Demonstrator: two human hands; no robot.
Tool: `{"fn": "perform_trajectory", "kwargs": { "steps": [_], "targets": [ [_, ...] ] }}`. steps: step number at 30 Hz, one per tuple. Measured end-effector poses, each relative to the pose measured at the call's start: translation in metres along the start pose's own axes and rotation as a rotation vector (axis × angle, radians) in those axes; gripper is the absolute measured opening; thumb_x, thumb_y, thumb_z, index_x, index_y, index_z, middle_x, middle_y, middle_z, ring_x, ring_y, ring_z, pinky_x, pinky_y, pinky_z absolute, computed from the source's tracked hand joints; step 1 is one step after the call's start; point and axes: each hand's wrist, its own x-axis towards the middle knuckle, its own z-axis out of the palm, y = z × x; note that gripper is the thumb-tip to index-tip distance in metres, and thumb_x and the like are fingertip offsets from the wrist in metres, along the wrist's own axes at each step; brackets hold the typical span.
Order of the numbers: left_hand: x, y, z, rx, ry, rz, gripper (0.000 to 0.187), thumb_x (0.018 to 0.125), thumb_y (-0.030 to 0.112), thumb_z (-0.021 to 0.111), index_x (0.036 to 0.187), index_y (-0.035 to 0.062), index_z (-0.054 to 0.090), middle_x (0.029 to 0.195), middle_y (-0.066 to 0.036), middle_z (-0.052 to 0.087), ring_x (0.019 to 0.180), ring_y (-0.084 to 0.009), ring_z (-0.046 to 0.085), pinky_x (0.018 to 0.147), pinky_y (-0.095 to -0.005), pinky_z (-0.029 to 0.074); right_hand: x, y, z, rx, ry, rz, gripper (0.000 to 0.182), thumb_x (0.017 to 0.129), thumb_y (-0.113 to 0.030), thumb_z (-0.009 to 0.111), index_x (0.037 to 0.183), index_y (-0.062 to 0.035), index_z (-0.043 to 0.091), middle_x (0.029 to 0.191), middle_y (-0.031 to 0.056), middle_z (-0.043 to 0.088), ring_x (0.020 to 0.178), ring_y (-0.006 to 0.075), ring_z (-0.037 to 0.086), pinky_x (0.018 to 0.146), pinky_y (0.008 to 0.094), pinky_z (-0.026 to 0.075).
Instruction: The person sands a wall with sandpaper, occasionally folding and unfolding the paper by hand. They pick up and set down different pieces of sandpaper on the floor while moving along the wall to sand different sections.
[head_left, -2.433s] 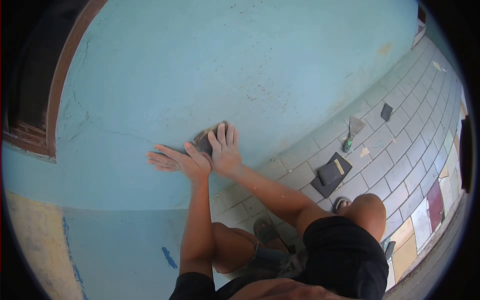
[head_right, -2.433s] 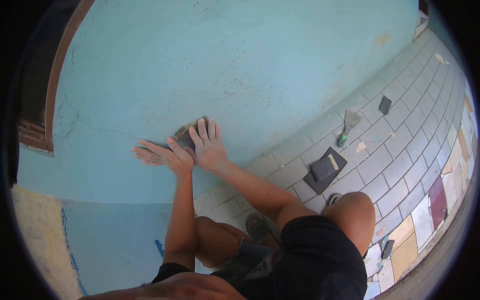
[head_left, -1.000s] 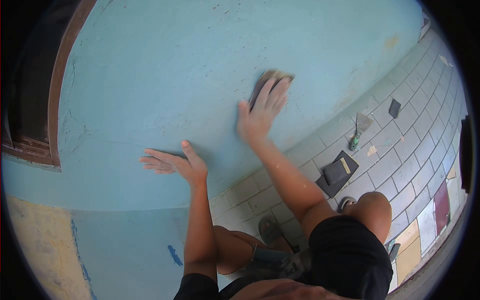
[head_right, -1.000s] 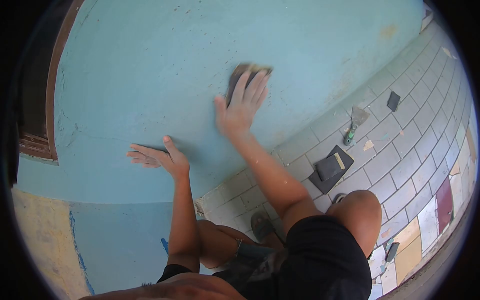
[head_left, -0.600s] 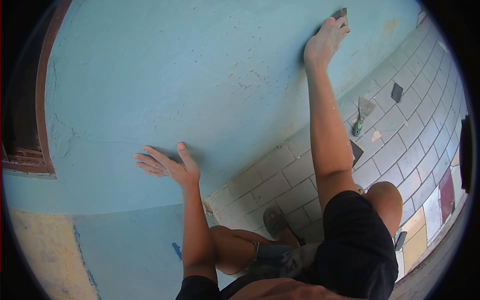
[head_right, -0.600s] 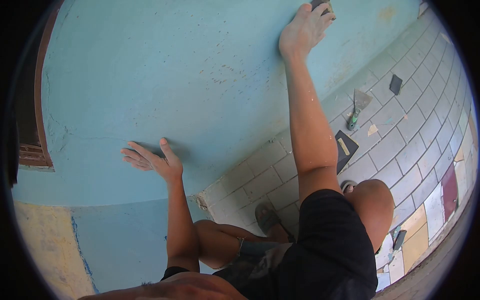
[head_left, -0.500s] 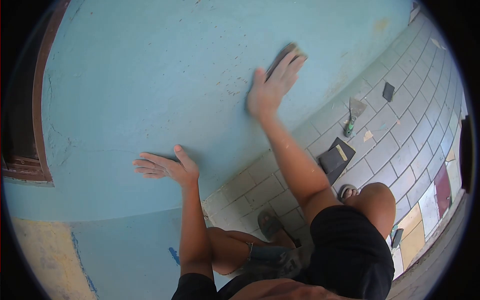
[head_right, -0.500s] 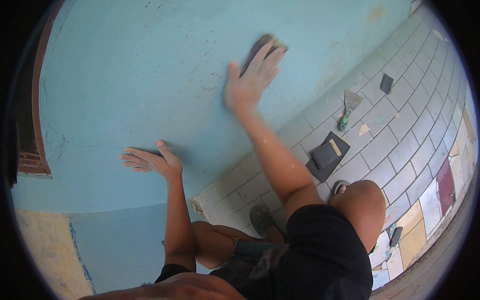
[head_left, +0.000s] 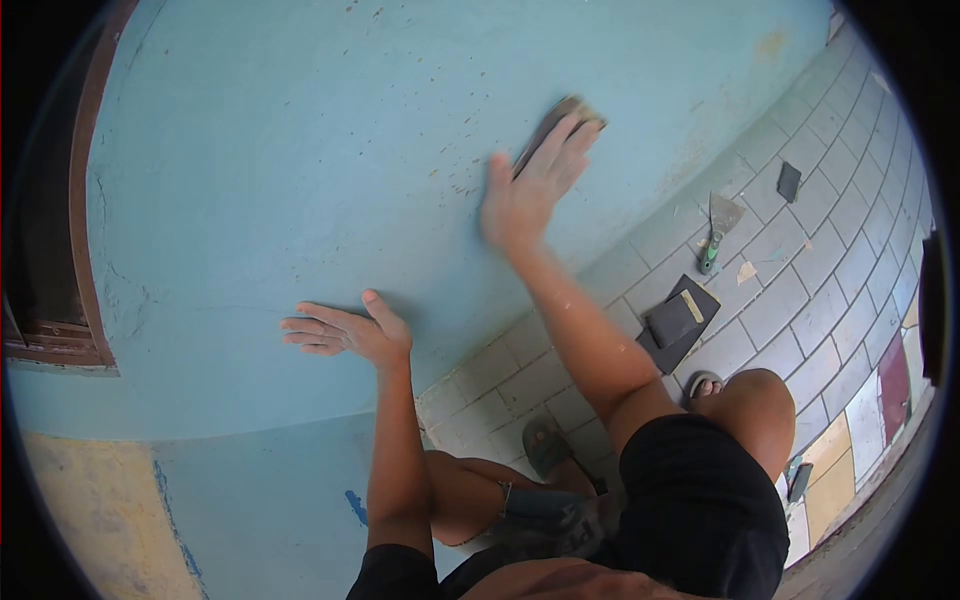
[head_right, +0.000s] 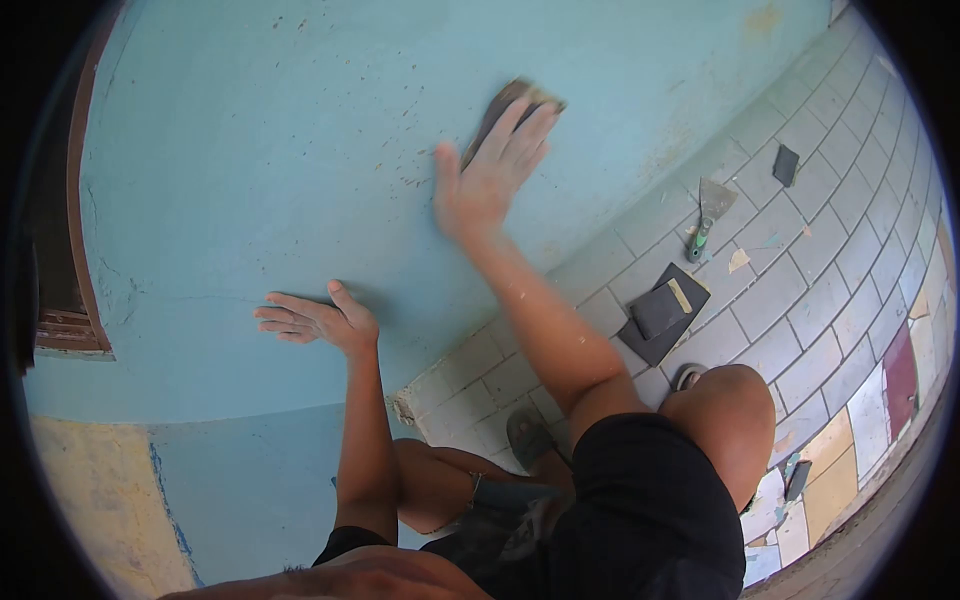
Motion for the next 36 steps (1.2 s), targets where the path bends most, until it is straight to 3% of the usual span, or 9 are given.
{"fn": "perform_trajectory", "kwargs": {
  "steps": [3,6,12,15,18,21,27,31,36],
  "targets": [
    [-0.005,0.007,0.003,-0.025,0.028,-0.046,0.095,0.103,0.060,0.041,0.163,-0.0010,-0.002,0.167,-0.029,-0.018,0.152,-0.0502,-0.020,0.113,-0.0708,-0.013,-0.172,-0.006,0.011,0.050,-0.467,-0.214,0.104,0.099,-0.062,0.050,0.158,0.0107,0.006,0.158,0.0478,-0.005,0.146,0.0676,-0.003,0.113,0.0763,0.002],
    [0.004,0.003,-0.007,-0.046,0.031,-0.045,0.092,0.104,0.060,0.040,0.164,0.0018,0.002,0.168,-0.027,-0.015,0.153,-0.0495,-0.018,0.113,-0.0709,-0.011,-0.155,-0.010,-0.003,0.077,-0.554,-0.174,0.104,0.099,-0.062,0.050,0.158,0.0109,0.005,0.158,0.0476,-0.007,0.146,0.0673,-0.005,0.113,0.0761,0.002],
    [0.014,-0.013,-0.032,0.040,-0.059,0.033,0.086,0.104,0.058,0.040,0.165,0.0050,0.010,0.169,-0.025,-0.012,0.154,-0.0488,-0.015,0.115,-0.0700,-0.009,0.127,-0.025,-0.031,0.099,0.026,-0.041,0.088,0.107,-0.051,0.041,0.161,0.0045,0.000,0.165,0.0374,-0.004,0.154,0.0514,-0.004,0.122,0.0602,-0.003],
    [0.008,-0.006,-0.005,-0.021,0.052,0.011,0.084,0.104,0.057,0.040,0.164,0.0047,0.013,0.169,-0.026,-0.011,0.154,-0.0486,-0.013,0.116,-0.0693,-0.008,0.046,-0.011,-0.004,0.008,0.032,-0.060,0.090,0.106,-0.051,0.044,0.160,0.0061,0.002,0.164,0.0384,-0.005,0.154,0.0531,-0.004,0.120,0.0645,-0.001],
    [0.006,-0.001,0.006,0.022,0.156,0.081,0.082,0.105,0.055,0.039,0.164,0.0041,0.014,0.169,-0.026,-0.010,0.155,-0.0477,-0.012,0.117,-0.0679,-0.008,-0.135,-0.008,0.015,0.000,-0.309,-0.253,0.103,0.100,-0.058,0.051,0.158,0.0125,0.001,0.159,0.0456,-0.008,0.148,0.0646,-0.002,0.114,0.0746,0.005],
    [0.010,-0.002,0.000,0.047,0.120,0.062,0.080,0.106,0.054,0.037,0.164,0.0037,0.013,0.169,-0.026,-0.009,0.155,-0.0463,-0.013,0.117,-0.0667,-0.009,-0.156,-0.004,-0.010,0.050,-0.561,-0.291,0.106,0.099,-0.058,0.054,0.158,0.0114,-0.001,0.159,0.0457,-0.009,0.147,0.0659,-0.003,0.114,0.0752,0.006],
    [0.010,-0.024,-0.012,0.148,0.051,0.202,0.080,0.107,0.055,0.035,0.164,0.0038,0.012,0.170,-0.024,-0.008,0.156,-0.0458,-0.012,0.118,-0.0665,-0.008,0.120,-0.017,-0.026,0.039,0.077,-0.023,0.098,0.104,-0.051,0.049,0.157,0.0126,-0.002,0.161,0.0418,-0.011,0.151,0.0566,-0.010,0.120,0.0653,-0.003],
    [0.009,-0.011,0.000,0.083,0.134,0.125,0.080,0.107,0.055,0.033,0.164,0.0038,0.011,0.170,-0.025,-0.008,0.155,-0.0467,-0.013,0.118,-0.0665,-0.008,0.004,-0.010,0.008,0.019,-0.009,-0.209,0.103,0.101,-0.056,0.051,0.156,0.0152,0.001,0.160,0.0456,-0.002,0.151,0.0588,-0.003,0.119,0.0685,0.002],
    [0.010,-0.009,-0.006,0.076,0.104,0.111,0.081,0.107,0.056,0.032,0.165,0.0050,0.008,0.170,-0.024,-0.011,0.156,-0.0448,-0.014,0.117,-0.0650,-0.012,-0.156,-0.005,0.002,0.046,-0.579,-0.327,0.116,0.095,-0.063,0.058,0.156,0.0155,-0.002,0.160,0.0455,-0.003,0.149,0.0622,0.001,0.117,0.0720,0.007]
  ]
}}
